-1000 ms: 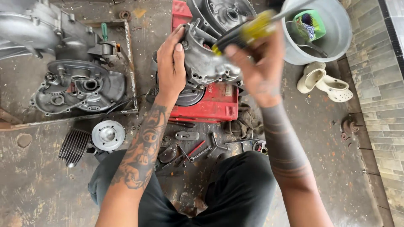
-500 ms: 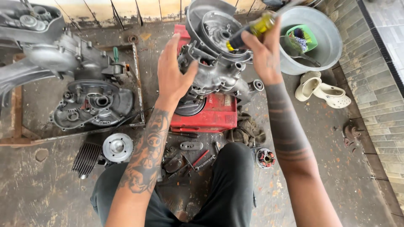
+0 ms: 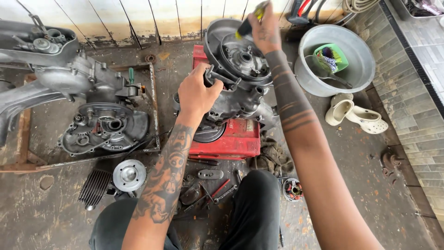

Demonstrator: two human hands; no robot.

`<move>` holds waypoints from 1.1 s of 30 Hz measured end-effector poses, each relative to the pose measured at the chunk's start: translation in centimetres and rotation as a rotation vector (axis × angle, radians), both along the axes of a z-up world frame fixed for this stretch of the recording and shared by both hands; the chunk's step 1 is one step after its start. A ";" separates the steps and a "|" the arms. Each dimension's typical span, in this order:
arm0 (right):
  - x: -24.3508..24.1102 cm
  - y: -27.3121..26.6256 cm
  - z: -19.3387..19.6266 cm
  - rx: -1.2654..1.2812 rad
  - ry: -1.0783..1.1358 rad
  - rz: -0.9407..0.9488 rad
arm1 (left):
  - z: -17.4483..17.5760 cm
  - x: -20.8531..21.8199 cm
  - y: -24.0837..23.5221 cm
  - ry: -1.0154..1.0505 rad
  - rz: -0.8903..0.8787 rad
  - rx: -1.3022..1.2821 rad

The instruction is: The person sits on the floor and assembles a motorcycle engine casing. They use a screwdriver to tighten bolts on the casing, insert small metal rings into the assembly, and use a T-handle wrench to tighten the bolts further.

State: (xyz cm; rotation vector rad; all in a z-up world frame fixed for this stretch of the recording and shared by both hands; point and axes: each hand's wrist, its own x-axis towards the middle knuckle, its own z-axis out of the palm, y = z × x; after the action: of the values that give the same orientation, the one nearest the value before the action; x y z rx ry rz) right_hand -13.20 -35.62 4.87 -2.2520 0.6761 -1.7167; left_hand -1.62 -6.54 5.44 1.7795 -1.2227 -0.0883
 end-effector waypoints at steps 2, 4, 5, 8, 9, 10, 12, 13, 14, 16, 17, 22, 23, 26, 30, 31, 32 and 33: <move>0.6 -0.8 -0.7 0.174 0.379 0.055 | 0.1 0.2 0.0 0.009 0.002 0.033; 0.6 -1.7 -0.1 0.117 0.204 0.054 | 0.0 0.1 -0.1 -0.003 0.003 0.014; 0.6 -2.2 0.2 0.058 0.036 0.055 | -0.2 -0.1 -0.1 -0.008 0.005 -0.004; 0.4 -4.6 -1.7 0.161 0.100 -0.040 | 0.1 0.1 -0.2 -0.007 0.003 0.025; 0.3 -3.8 -1.1 0.163 0.100 -0.040 | 0.2 0.1 -0.1 -0.007 0.003 0.027; 0.1 -3.1 -0.5 0.147 0.199 -0.004 | 0.3 0.1 0.0 -0.002 -0.004 0.039; 0.0 -1.7 1.7 0.124 0.295 0.034 | 0.7 0.2 0.0 0.001 -0.010 0.045; -0.4 -0.9 2.6 0.200 0.152 0.135 | 0.8 0.0 0.1 0.003 -0.017 0.019; -0.8 0.0 3.6 0.274 0.008 0.236 | 0.8 -0.2 0.3 0.006 -0.024 -0.007; -2.5 5.6 6.4 0.390 -0.018 0.396 | 0.7 0.1 0.5 0.012 -0.046 -0.025; -3.2 8.2 8.1 0.493 -0.052 0.561 | 0.8 0.3 0.4 0.010 -0.065 -0.054; -6.8 20.2 11.0 0.368 0.104 0.630 | -0.5 0.9 0.3 0.001 -0.121 -0.128; -7.6 22.1 11.1 0.291 0.099 0.555 | -0.6 0.9 0.3 -0.003 -0.137 -0.128; -8.1 25.8 7.1 0.215 0.128 0.365 | -0.4 1.3 0.3 -0.017 -0.177 -0.219; -8.9 27.6 7.5 0.367 0.337 0.360 | -0.6 1.6 0.1 -0.060 -0.151 -0.218; -9.2 27.0 8.0 0.256 0.231 0.370 | -0.9 1.5 -0.1 -0.104 -0.139 -0.225; -9.5 26.4 8.5 0.144 0.125 0.377 | -1.2 1.5 -0.4 -0.147 -0.126 -0.232; -9.0 26.5 7.9 0.144 0.127 0.372 | -1.2 1.5 -0.4 -0.145 -0.131 -0.233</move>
State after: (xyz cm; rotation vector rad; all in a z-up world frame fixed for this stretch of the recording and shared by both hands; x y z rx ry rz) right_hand -22.18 -9.14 12.72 -2.2278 0.3592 -1.3179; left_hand -0.10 -6.93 4.20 1.5250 -1.3931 0.1060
